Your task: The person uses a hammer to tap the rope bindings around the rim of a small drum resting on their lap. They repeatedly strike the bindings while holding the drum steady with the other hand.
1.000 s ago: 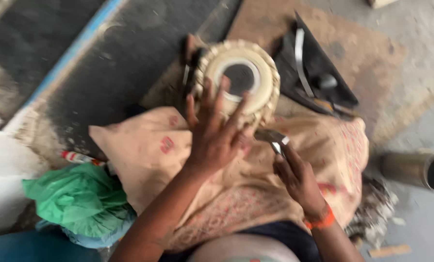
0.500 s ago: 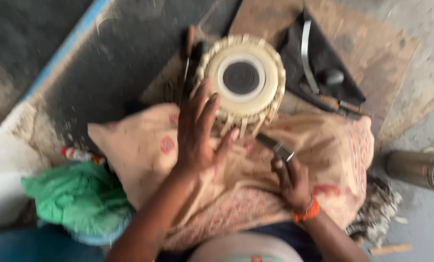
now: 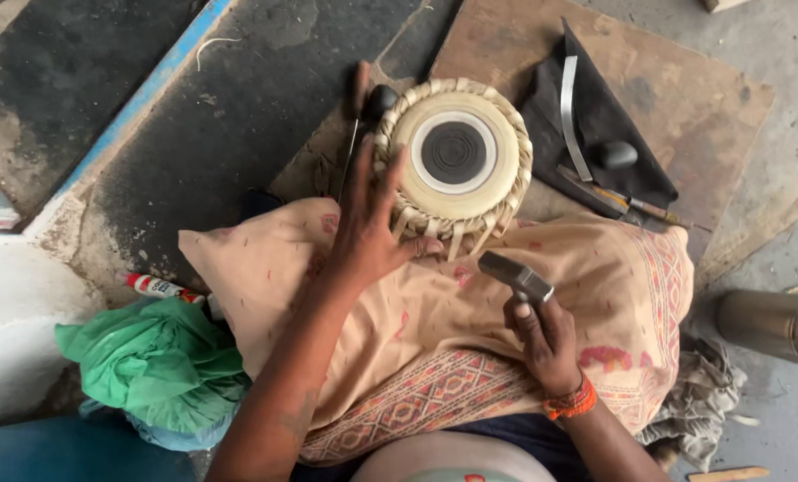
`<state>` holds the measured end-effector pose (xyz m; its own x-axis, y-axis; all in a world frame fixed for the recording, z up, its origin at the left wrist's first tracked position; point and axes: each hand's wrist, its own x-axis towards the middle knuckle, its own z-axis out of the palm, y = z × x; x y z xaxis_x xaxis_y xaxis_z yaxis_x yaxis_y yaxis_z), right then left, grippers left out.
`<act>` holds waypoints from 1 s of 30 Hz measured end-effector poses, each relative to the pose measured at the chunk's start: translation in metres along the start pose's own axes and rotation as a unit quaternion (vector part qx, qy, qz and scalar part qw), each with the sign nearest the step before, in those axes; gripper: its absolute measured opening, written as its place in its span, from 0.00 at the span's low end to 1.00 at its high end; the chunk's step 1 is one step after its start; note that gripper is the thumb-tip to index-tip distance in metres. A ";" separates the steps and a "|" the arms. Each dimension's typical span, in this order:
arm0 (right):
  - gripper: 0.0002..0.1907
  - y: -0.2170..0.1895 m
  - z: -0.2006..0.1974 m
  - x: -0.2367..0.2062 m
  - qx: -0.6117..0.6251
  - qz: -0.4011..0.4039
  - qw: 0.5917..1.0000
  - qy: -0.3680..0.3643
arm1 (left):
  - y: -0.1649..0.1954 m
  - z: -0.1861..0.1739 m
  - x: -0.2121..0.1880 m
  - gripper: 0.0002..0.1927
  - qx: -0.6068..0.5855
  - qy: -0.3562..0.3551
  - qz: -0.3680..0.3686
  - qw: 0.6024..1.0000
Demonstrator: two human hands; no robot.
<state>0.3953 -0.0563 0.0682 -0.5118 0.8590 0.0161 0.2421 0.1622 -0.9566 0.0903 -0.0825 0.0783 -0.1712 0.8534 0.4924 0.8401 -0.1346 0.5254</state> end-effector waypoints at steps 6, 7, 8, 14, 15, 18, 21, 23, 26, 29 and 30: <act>0.12 0.008 -0.001 -0.004 0.097 0.011 0.995 0.011 | 0.049 0.005 -0.001 0.68 0.076 -0.083 -0.231 0.966; 0.13 0.010 -0.002 -0.005 0.092 0.012 0.996 0.018 | 0.061 0.004 -0.003 0.66 0.139 -0.069 -0.203 0.967; 0.12 0.013 -0.004 -0.006 0.102 0.003 0.994 0.023 | 0.072 0.007 0.000 0.63 0.196 -0.058 -0.172 0.964; 0.10 0.015 -0.017 -0.008 0.155 0.013 0.987 0.046 | 0.095 0.026 0.013 0.51 0.233 -0.063 0.004 0.970; 0.10 0.011 -0.021 -0.006 0.152 0.015 0.987 0.045 | 0.095 0.030 0.012 0.51 0.164 -0.038 -0.016 0.986; 0.11 -0.012 -0.030 0.007 0.124 0.017 0.991 0.056 | 0.095 0.035 0.015 0.49 0.034 -0.010 -0.034 0.999; 0.13 -0.042 -0.040 0.021 0.127 0.040 0.990 0.043 | 0.101 0.027 0.025 0.48 0.095 -0.045 -0.033 0.994; 0.15 -0.060 -0.047 0.030 0.114 0.035 0.993 0.028 | 0.109 0.016 0.035 0.52 0.120 -0.061 -0.039 0.990; 0.17 -0.082 -0.060 0.035 0.060 0.036 0.997 0.030 | 0.125 -0.008 0.029 0.50 -0.007 0.039 -0.039 0.998; 0.15 -0.092 -0.068 0.038 0.008 0.000 0.999 0.032 | 0.122 -0.012 0.018 0.43 -0.136 0.062 -0.036 0.988; 0.13 -0.095 -0.069 0.036 -0.044 -0.022 0.998 0.035 | 0.116 -0.006 0.016 0.45 -0.050 -0.002 -0.038 0.998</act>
<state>0.4110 -0.0066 0.1794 -0.4652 0.8815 0.0808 0.2934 0.2396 -0.9255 0.1821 -0.0871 0.1515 -0.2306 0.8654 0.4448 0.7692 -0.1178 0.6281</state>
